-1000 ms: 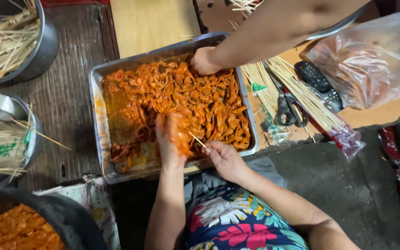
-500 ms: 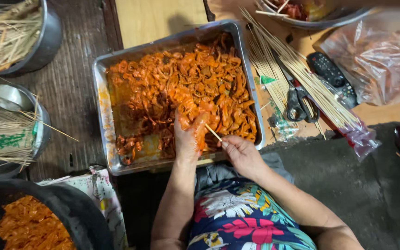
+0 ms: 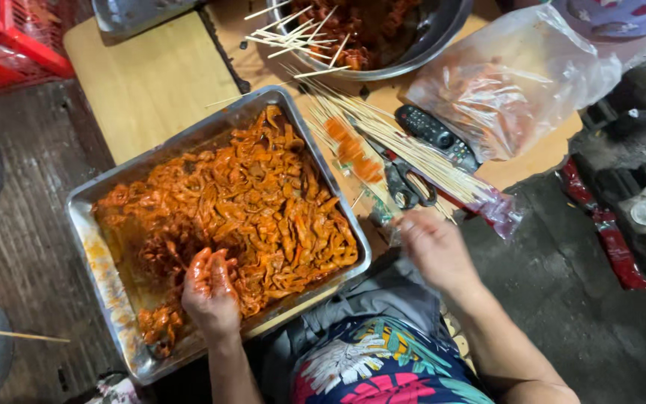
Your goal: The person skewers pieces of marinated meat onto wooden sticks by hand and places the finished skewers into a metal bowl.
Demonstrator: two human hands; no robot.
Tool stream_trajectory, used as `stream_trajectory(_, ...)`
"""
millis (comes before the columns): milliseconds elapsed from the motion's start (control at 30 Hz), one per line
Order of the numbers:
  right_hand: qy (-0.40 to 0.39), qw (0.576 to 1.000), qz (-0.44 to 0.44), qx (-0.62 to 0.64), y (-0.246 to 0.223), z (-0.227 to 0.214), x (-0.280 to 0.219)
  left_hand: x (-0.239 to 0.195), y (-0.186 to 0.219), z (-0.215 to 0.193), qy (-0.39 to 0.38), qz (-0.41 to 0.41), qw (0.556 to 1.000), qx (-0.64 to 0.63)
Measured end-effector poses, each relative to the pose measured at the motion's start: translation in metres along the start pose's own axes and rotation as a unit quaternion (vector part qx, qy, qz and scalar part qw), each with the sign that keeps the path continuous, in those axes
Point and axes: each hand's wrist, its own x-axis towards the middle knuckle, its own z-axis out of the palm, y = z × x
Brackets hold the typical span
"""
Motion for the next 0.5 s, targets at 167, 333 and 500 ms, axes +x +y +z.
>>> stream_trajectory(167, 0.184, 0.900, -0.199, -0.343, -0.045, -0.053, 0.037, 0.003, 0.006, 0.003, -0.026, 0.032, 0.999, 0.006)
stream_trajectory(333, 0.169, 0.769, -0.339, -0.515, -0.105, -0.098, 0.122, 0.000, 0.024, 0.004, -0.049, 0.046, 0.997, 0.046)
stream_trajectory(500, 0.133, 0.672, -0.286, -0.670, -0.148, -0.129, 0.196, 0.000, 0.031, -0.006, -0.039, 0.039, 0.994, 0.096)
